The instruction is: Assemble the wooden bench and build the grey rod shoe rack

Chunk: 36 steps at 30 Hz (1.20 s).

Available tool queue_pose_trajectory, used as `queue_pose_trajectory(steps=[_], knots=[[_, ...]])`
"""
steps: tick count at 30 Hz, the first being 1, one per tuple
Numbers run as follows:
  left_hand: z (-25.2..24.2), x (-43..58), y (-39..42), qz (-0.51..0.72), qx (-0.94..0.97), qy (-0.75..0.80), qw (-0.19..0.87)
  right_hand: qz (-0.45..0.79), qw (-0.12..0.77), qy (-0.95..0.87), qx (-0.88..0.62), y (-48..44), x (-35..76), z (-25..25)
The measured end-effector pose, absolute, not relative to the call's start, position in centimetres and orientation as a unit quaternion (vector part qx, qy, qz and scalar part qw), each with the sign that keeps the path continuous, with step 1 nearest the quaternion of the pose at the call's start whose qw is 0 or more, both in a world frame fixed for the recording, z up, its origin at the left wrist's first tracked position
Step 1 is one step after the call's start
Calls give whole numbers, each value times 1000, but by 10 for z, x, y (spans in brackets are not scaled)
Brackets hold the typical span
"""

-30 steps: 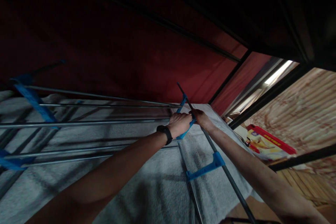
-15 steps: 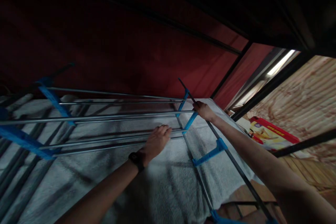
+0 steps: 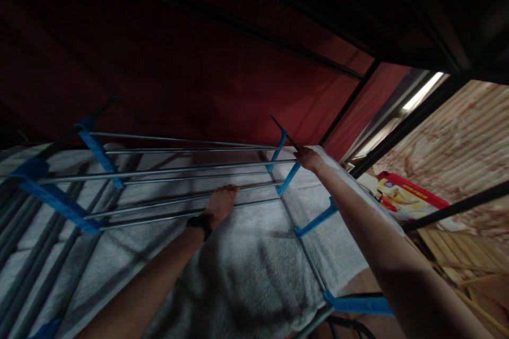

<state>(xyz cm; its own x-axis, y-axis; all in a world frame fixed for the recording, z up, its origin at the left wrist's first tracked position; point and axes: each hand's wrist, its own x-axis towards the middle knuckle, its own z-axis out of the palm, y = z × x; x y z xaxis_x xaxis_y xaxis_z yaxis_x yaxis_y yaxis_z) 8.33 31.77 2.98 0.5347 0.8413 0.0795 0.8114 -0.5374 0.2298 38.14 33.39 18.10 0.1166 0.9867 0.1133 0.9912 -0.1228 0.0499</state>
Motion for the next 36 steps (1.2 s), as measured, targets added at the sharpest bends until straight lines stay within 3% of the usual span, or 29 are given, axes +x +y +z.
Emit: queue_pose_trajectory(steps=[5, 7, 11, 14, 17, 22, 29, 36], knots=[[28, 81, 313, 62, 879, 464, 85, -124, 353, -564, -736, 282, 332, 178], [27, 79, 310, 55, 885, 454, 90, -85, 423, -550, -715, 252, 314, 148], [21, 76, 310, 47, 887, 450, 89, 44, 372, -550, -747, 216, 303, 46], [17, 73, 313, 47, 887, 452, 77, 34, 350, -499, -792, 217, 320, -24], [15, 69, 318, 36, 889, 449, 84, 30, 332, -461, -822, 229, 344, -62], [13, 77, 325, 36, 907, 400, 123, 88, 304, -496, -808, 251, 364, -76], [10, 127, 338, 67, 913, 368, 163, 31, 267, -517, -812, 274, 364, -75], [19, 148, 345, 127, 913, 362, 139, 32, 261, -542, -798, 276, 373, -83]])
